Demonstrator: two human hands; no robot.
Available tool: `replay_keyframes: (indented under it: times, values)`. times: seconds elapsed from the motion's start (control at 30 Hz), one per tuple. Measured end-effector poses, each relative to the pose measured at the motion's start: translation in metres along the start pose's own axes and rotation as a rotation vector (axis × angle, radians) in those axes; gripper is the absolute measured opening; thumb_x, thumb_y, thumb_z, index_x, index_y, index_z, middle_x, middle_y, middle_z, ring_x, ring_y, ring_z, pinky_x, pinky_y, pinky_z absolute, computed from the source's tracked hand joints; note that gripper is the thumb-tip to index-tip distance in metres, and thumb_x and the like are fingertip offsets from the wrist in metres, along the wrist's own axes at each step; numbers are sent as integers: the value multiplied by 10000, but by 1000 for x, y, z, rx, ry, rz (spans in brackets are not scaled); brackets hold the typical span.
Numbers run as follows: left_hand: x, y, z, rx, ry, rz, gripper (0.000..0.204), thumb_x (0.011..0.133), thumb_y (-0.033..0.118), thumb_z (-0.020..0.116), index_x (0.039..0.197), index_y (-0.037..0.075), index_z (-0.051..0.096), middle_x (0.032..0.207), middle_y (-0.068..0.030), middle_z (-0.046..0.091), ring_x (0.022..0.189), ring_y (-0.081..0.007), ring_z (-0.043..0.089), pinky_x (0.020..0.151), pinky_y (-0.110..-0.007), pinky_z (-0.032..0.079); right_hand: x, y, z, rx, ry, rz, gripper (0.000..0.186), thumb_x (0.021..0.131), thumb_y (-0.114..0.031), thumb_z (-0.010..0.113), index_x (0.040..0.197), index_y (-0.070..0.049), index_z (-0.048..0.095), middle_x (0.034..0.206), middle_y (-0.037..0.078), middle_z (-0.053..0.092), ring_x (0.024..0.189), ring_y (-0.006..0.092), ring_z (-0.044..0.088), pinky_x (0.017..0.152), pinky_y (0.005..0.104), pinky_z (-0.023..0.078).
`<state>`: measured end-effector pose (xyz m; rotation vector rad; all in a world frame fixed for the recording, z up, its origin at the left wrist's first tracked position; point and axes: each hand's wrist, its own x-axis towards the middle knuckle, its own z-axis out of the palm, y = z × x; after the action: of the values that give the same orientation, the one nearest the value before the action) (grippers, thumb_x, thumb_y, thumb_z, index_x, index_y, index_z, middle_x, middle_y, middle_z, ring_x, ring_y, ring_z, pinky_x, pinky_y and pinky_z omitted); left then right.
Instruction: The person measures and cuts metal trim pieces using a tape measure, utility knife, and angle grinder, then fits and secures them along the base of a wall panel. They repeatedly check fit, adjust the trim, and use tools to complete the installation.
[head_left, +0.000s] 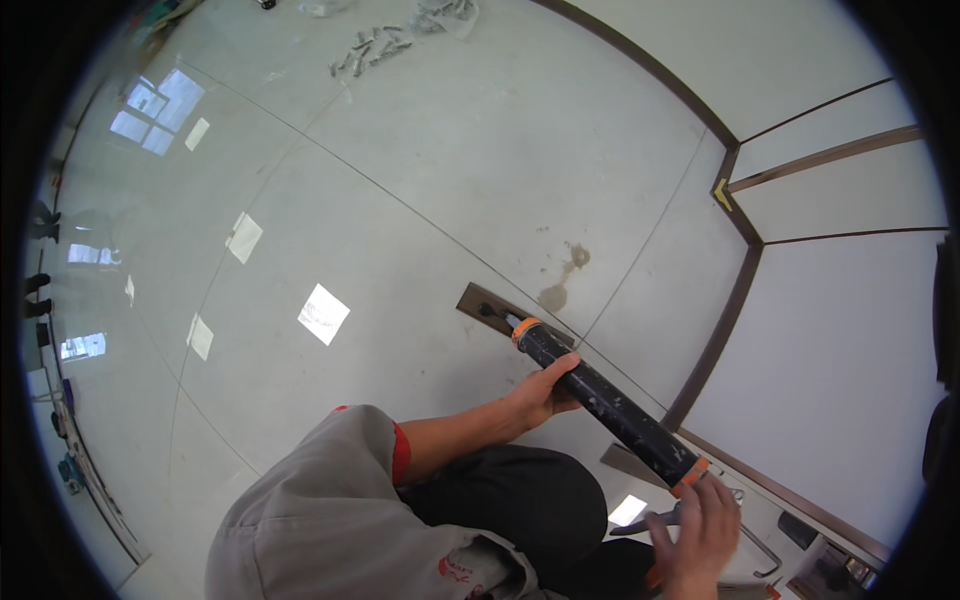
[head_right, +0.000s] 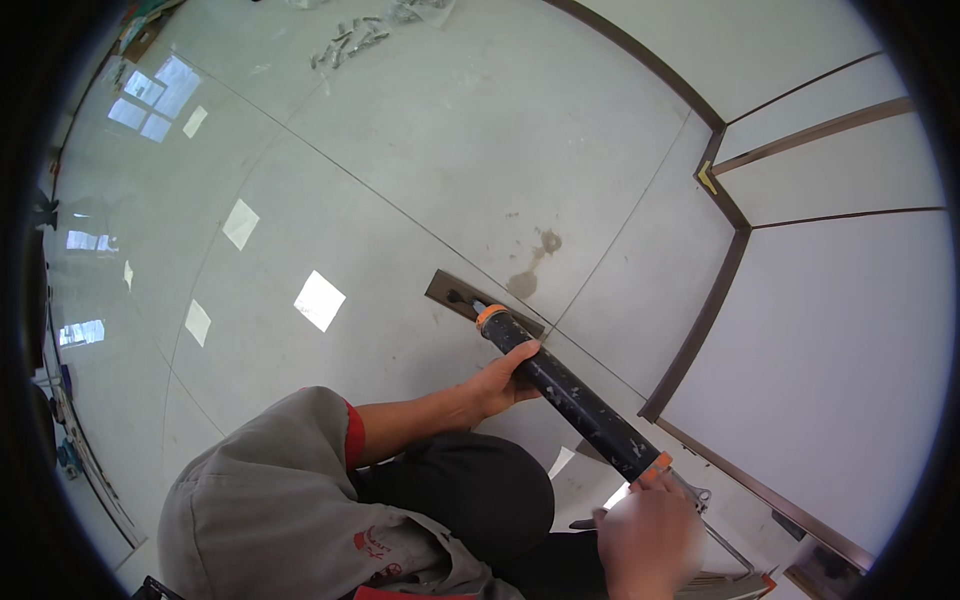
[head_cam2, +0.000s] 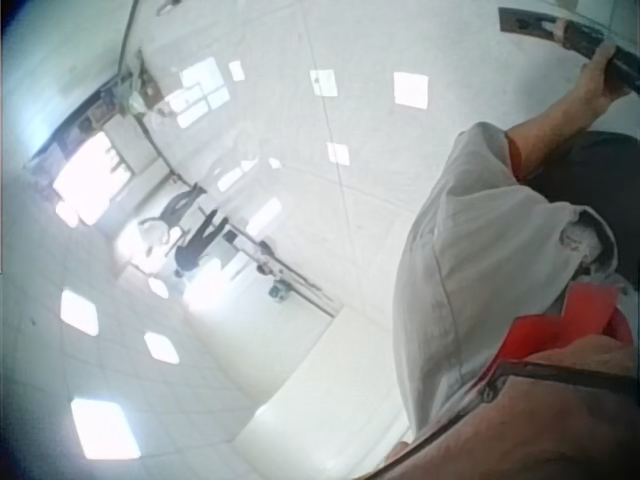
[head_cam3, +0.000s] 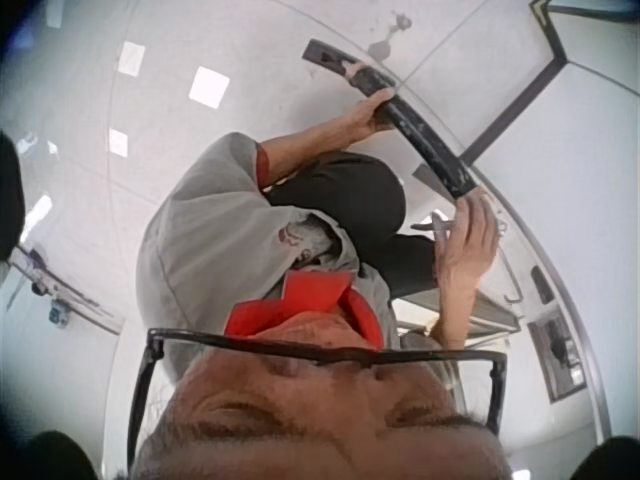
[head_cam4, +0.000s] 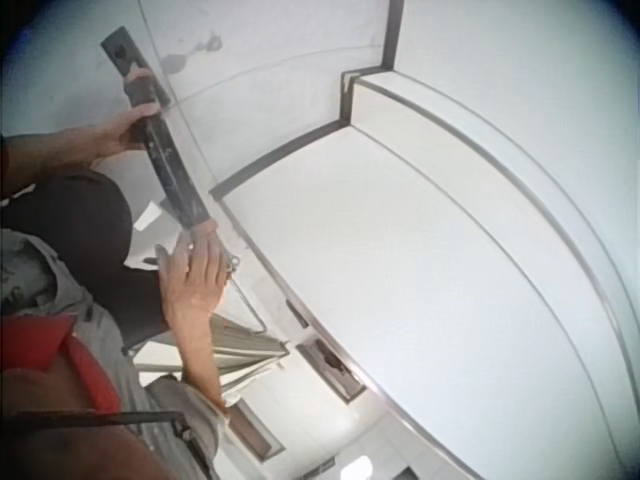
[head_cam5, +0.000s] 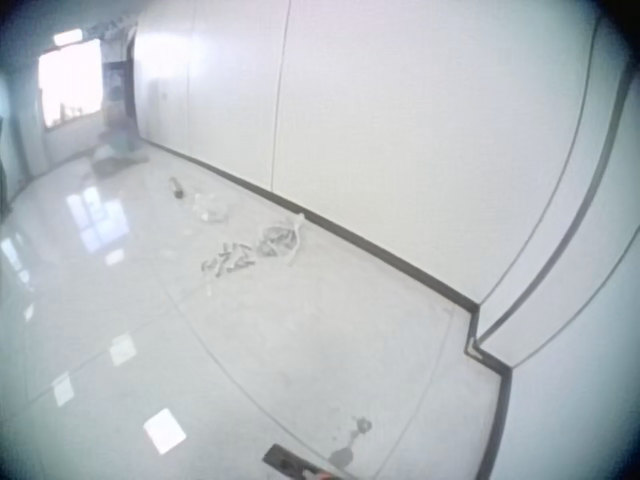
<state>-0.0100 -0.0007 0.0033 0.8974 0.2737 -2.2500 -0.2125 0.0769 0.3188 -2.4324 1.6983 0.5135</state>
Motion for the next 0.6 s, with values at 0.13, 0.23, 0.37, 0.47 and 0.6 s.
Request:
replay_keyframes:
  times: [0.13, 0.23, 0.37, 0.47, 0.6]
  values:
    - [3, 6, -8, 48, 39, 56, 468, 917, 498, 736, 1150, 102, 642, 1100, -49, 705, 1025, -192, 691, 965, -391, 549, 99, -34, 46, -246, -31, -247, 854, 729, -226, 848, 1457, -19, 454, 1356, 220, 557, 1202, 390, 587, 1033, 517, 471]
    - [-2, 2, -2, 101, 42, 56, 499, 926, 491, 731, 1190, 81, 627, 1139, -70, 698, 1055, -209, 691, 987, -396, 549, 119, -19, 102, -319, -175, -199, 834, 781, -194, 796, 1500, -30, 408, 1262, 230, 564, 1134, 381, 600, 987, 484, 491]
    - [-10, 5, 2, 163, 48, 67, 508, 933, 474, 731, 1212, 67, 610, 1151, -76, 691, 1054, -219, 692, 979, -386, 555, 134, -5, 120, -94, -296, -52, 842, 732, -169, 799, 1488, -95, 436, 1108, 201, 565, 963, 352, 650, 824, 439, 550]
    - [-8, 1, -11, 105, 81, 55, 493, 916, 422, 767, 1154, 10, 638, 1103, -106, 699, 1022, -216, 697, 944, -392, 580, 140, 2, 124, 27, -243, -48, 838, 707, -171, 792, 1475, -138, 459, 1087, 201, 562, 897, 349, 669, 758, 423, 566]
    - [-29, 37, -66, 785, 304, 269, 304, 943, 310, 728, 1089, 51, 666, 914, -72, 692, 870, -167, 675, 795, -362, 578, 135, 6, 129, 74, -211, -16, 851, 691, -186, 786, 1478, -151, 465, 1114, 197, 565, 884, 344, 678, 756, 427, 573]
